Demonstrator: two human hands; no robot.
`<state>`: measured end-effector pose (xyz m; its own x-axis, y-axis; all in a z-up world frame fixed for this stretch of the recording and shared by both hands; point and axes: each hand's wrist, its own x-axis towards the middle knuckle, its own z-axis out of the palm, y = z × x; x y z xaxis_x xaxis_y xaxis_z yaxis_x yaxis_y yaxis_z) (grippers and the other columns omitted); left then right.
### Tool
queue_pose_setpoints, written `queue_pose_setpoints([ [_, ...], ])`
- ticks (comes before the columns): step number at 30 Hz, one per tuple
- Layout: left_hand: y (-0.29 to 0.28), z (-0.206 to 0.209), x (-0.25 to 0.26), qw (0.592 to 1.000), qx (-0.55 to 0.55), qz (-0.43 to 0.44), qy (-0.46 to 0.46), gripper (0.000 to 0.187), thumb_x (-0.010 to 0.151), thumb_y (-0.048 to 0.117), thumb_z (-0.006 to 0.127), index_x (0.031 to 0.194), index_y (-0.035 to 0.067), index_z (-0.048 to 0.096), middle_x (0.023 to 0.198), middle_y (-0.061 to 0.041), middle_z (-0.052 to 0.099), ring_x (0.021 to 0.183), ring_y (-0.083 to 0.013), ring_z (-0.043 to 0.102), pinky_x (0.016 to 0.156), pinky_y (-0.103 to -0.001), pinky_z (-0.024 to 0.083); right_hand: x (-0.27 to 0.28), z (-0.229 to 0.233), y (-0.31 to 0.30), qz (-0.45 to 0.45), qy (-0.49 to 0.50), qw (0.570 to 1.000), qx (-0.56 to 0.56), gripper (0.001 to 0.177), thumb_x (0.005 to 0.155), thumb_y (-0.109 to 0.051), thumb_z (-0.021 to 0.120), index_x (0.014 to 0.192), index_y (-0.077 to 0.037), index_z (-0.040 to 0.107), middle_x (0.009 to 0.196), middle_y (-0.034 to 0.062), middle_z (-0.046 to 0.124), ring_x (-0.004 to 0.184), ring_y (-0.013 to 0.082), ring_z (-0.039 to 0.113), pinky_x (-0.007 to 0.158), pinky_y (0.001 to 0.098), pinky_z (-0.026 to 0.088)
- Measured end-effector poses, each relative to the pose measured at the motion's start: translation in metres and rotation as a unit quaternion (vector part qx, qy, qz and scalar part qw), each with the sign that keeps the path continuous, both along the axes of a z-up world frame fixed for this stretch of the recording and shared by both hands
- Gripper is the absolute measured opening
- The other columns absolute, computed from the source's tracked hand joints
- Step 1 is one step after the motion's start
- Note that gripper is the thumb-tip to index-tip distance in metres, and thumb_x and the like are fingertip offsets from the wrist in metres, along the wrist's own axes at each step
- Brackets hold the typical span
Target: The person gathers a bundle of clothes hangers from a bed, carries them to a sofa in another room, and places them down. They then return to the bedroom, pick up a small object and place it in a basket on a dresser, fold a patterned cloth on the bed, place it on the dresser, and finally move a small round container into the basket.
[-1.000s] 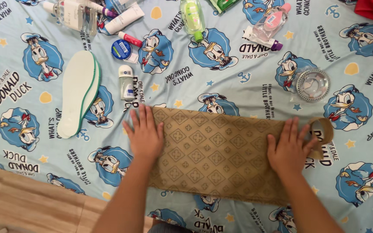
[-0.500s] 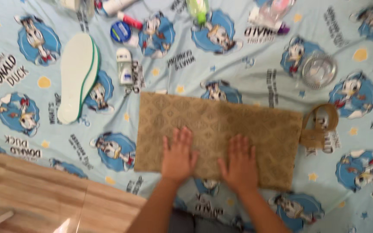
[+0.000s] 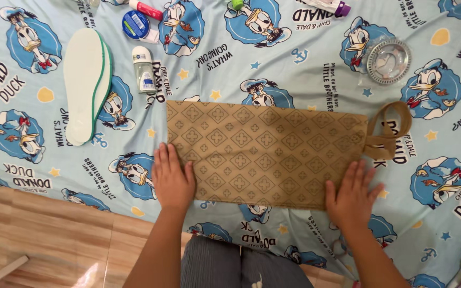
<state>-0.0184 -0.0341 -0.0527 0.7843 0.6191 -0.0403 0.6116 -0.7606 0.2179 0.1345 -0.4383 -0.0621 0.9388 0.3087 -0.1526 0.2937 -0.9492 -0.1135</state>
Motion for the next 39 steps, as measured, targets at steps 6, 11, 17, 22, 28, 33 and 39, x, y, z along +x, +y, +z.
queue_pose_setpoints([
  [6,0.012,0.017,0.005,0.967,-0.154,0.165,-0.119,0.068,0.079,0.028,0.083,0.131,-0.006,0.057,0.121,-0.025,0.066,0.106,-0.0390,0.065,0.091,-0.043,0.052,-0.052,0.017,0.098,0.058,0.028,0.976,0.208,0.066,0.090,-0.037,0.060,0.145,-0.002,0.045,0.163,0.0213,0.035,0.157,0.0421,0.025,0.129,0.0642,0.012],
  [11,0.030,0.049,0.024,0.933,-0.283,0.220,-0.008,0.036,0.085,0.029,0.079,0.105,0.000,0.070,0.085,-0.016,0.075,0.074,-0.0262,0.072,0.072,-0.039,0.055,-0.074,0.029,0.171,0.186,0.158,0.942,0.232,0.085,0.093,-0.043,0.061,0.152,0.011,0.031,0.160,0.0330,0.025,0.148,0.0480,0.018,0.116,0.0575,0.011],
  [17,-0.030,0.133,0.070,0.940,-0.330,0.035,-0.084,0.019,0.086,0.024,0.074,0.099,0.010,0.072,0.076,-0.010,0.075,0.064,-0.0206,0.074,0.060,-0.036,0.055,-0.067,0.005,0.141,-0.102,0.305,0.772,0.548,0.068,0.108,-0.045,0.041,0.159,0.000,0.037,0.156,0.0172,0.056,0.148,0.0345,0.048,0.124,0.0439,0.031],
  [22,-0.138,0.153,0.124,0.914,-0.380,-0.120,-0.079,0.027,0.086,0.017,0.069,0.112,0.013,0.066,0.085,-0.016,0.074,0.076,-0.0372,0.072,0.065,-0.047,0.056,-0.039,-0.016,0.087,-0.393,0.450,0.387,0.702,0.059,0.106,-0.052,0.039,0.146,-0.009,0.046,0.136,0.0128,0.063,0.128,0.0298,0.058,0.107,0.0438,0.044],
  [28,-0.253,0.106,0.158,0.899,-0.356,-0.257,0.009,0.023,0.096,0.020,0.058,0.116,0.009,0.056,0.101,-0.024,0.072,0.085,-0.0426,0.071,0.075,-0.053,0.057,-0.021,-0.004,0.012,-0.273,0.435,0.239,0.824,0.050,0.120,-0.053,0.043,0.139,-0.008,0.055,0.131,0.0122,0.064,0.123,0.0296,0.061,0.104,0.0461,0.048],
  [33,-0.290,0.063,0.163,0.878,-0.378,-0.289,0.049,0.040,0.089,0.014,0.059,0.127,0.007,0.049,0.097,-0.022,0.073,0.091,-0.0414,0.072,0.082,-0.054,0.055,0.007,0.009,-0.032,-0.486,0.419,0.398,0.655,0.061,0.100,-0.062,0.039,0.125,-0.012,0.063,0.118,0.0063,0.069,0.107,0.0232,0.066,0.091,0.0405,0.051],
  [39,-0.278,0.069,0.164,0.857,-0.466,-0.218,0.036,0.042,0.088,0.013,0.061,0.128,0.008,0.049,0.109,-0.023,0.069,0.095,-0.0426,0.069,0.083,-0.053,0.053,0.016,-0.013,-0.048,-0.421,0.333,0.617,0.576,0.040,0.105,-0.037,0.052,0.122,-0.004,0.067,0.110,0.0138,0.070,0.096,0.0241,0.067,0.088,0.0395,0.052],
])
